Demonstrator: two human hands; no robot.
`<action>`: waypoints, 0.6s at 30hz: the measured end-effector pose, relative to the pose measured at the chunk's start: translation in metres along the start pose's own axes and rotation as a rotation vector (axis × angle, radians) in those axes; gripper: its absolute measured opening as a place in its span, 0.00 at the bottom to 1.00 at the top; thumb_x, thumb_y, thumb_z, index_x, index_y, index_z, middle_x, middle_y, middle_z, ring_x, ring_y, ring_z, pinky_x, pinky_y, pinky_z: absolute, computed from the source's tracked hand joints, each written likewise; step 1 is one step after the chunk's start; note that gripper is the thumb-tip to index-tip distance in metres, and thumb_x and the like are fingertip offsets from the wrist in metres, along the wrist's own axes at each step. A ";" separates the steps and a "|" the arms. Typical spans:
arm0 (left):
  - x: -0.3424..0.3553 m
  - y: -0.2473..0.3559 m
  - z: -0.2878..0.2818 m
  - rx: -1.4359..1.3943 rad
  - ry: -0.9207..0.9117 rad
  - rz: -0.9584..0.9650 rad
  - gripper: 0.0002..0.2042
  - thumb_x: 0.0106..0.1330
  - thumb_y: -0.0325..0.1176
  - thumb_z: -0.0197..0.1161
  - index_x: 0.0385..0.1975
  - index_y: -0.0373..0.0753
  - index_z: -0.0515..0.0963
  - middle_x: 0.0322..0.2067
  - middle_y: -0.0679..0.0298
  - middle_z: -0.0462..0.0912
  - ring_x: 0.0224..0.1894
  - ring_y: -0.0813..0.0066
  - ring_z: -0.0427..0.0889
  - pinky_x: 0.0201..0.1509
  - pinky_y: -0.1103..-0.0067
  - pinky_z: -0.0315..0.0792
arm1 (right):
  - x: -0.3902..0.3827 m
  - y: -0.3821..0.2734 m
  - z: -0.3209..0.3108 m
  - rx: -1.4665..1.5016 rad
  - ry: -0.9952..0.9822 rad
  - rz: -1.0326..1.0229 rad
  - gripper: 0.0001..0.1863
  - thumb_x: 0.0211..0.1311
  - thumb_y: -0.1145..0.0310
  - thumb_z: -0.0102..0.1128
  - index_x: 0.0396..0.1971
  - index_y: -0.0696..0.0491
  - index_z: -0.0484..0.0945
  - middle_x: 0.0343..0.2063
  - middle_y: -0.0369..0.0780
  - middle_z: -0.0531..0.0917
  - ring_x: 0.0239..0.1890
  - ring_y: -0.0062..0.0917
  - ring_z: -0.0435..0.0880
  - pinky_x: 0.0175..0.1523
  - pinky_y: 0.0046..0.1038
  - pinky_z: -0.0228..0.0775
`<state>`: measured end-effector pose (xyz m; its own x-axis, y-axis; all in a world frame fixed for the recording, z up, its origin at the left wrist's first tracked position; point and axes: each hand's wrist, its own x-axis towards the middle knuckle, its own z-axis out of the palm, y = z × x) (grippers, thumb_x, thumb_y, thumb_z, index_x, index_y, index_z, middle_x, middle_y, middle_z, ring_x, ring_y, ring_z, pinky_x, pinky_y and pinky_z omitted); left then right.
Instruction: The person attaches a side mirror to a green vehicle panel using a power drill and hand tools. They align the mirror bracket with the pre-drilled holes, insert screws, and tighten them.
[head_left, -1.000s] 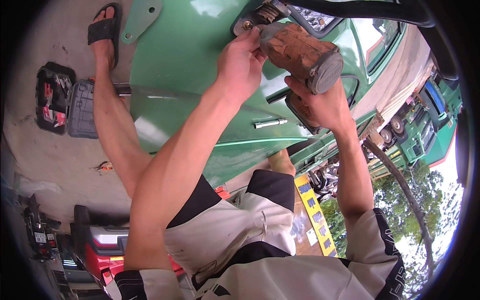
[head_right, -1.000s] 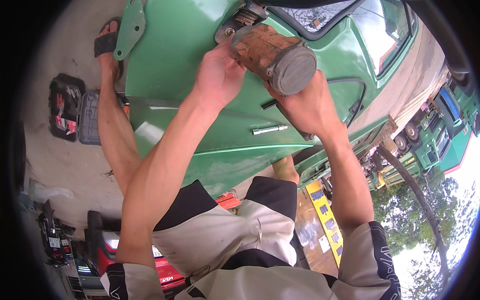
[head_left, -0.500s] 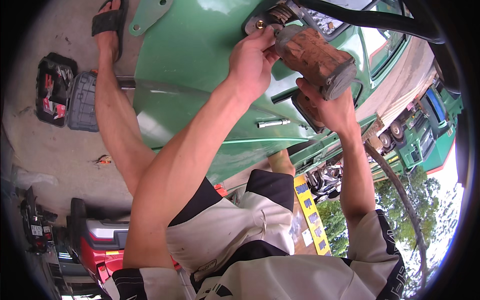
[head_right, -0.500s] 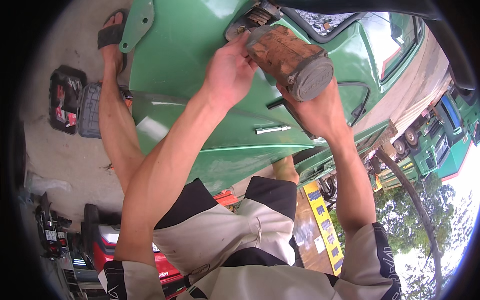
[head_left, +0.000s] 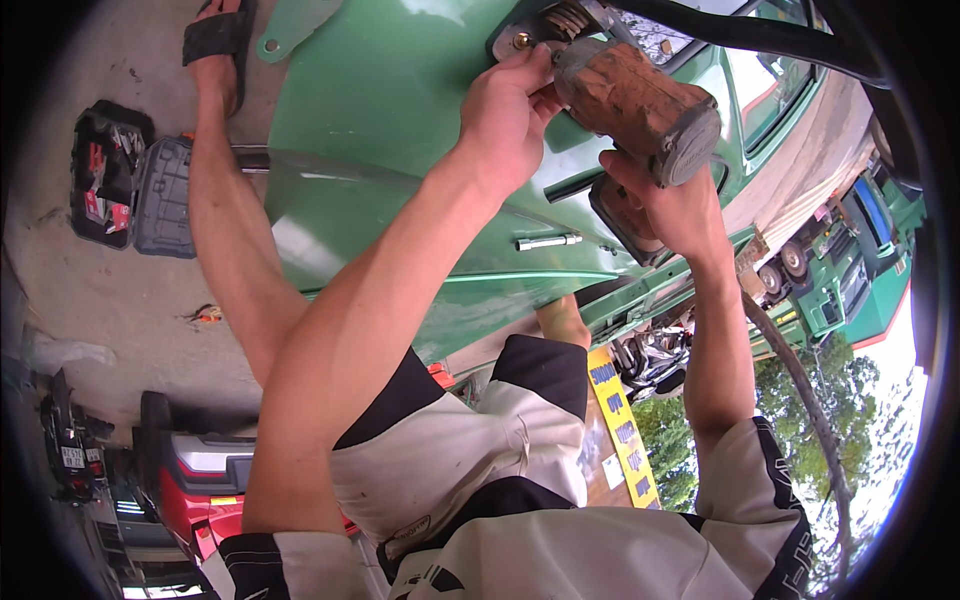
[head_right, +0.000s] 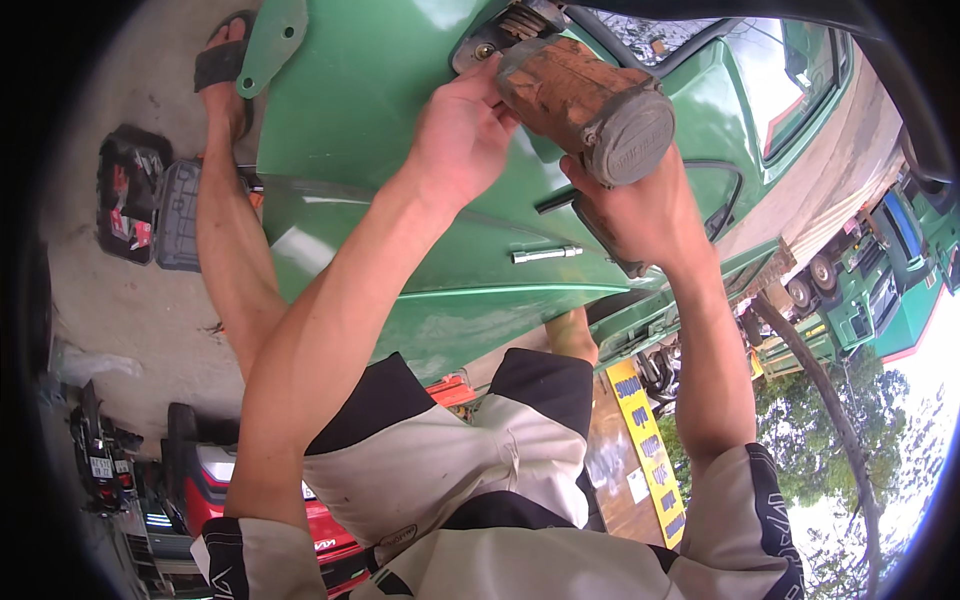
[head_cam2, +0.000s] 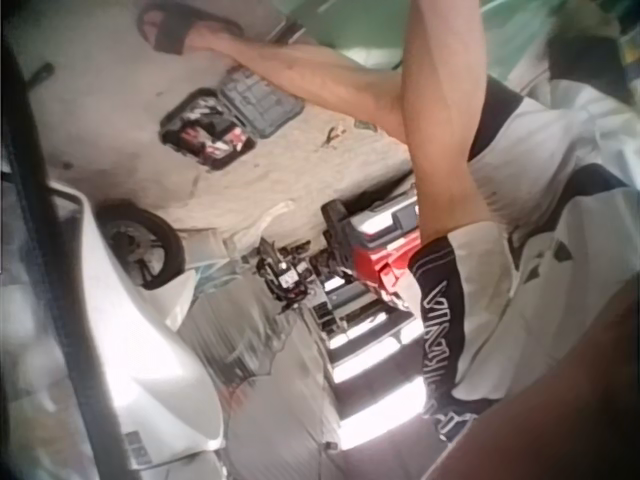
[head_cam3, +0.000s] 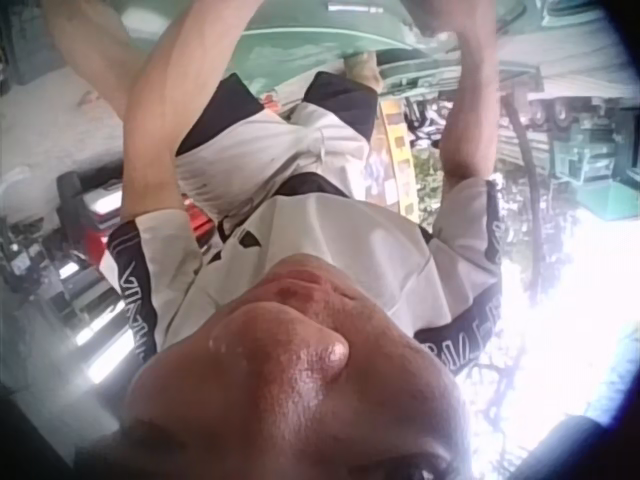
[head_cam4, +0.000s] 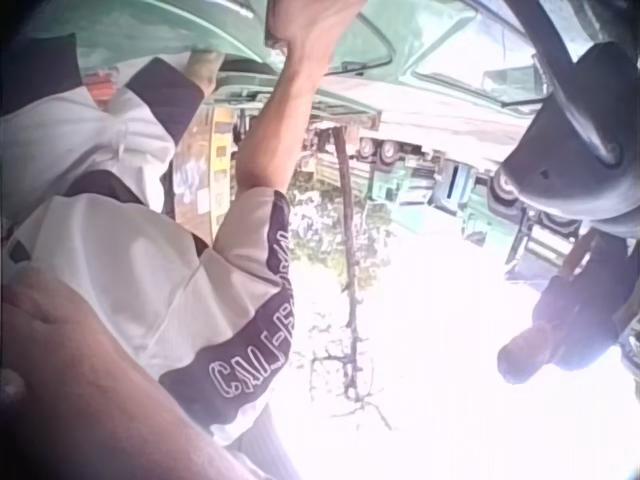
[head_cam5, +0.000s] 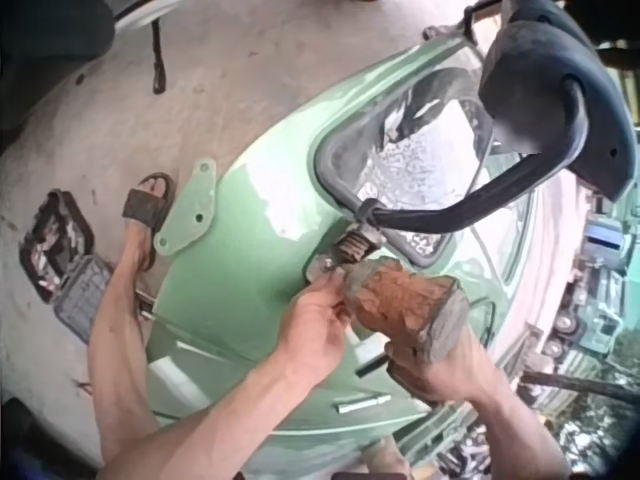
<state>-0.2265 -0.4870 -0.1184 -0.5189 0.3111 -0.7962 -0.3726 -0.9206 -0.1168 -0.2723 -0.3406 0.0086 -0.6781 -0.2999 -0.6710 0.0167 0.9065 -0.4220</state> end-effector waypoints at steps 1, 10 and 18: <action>0.000 0.001 0.000 -0.001 -0.001 -0.003 0.11 0.79 0.34 0.54 0.49 0.37 0.80 0.44 0.66 0.85 0.46 0.75 0.80 0.54 0.74 0.72 | 0.003 -0.002 -0.005 -0.023 -0.022 -0.011 0.22 0.58 0.67 0.71 0.52 0.60 0.79 0.48 0.51 0.84 0.51 0.47 0.82 0.57 0.39 0.74; -0.001 0.006 0.005 -0.048 0.045 -0.004 0.10 0.77 0.34 0.55 0.50 0.38 0.79 0.44 0.66 0.84 0.47 0.74 0.78 0.55 0.73 0.71 | 0.027 -0.024 -0.033 -0.127 -0.068 0.104 0.14 0.56 0.71 0.63 0.41 0.61 0.81 0.35 0.55 0.85 0.41 0.52 0.84 0.47 0.42 0.76; 0.008 -0.001 -0.013 -0.070 -0.112 -0.138 0.20 0.79 0.33 0.36 0.57 0.31 0.74 0.55 0.57 0.82 0.61 0.63 0.78 0.69 0.68 0.72 | 0.044 -0.059 -0.050 -0.516 -0.275 -0.031 0.17 0.53 0.73 0.65 0.45 0.54 0.82 0.28 0.55 0.85 0.39 0.52 0.85 0.47 0.50 0.76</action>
<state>-0.2206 -0.4869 -0.1325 -0.5507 0.4560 -0.6991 -0.3934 -0.8805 -0.2645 -0.3402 -0.3925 0.0348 -0.4555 -0.3327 -0.8257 -0.4068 0.9028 -0.1394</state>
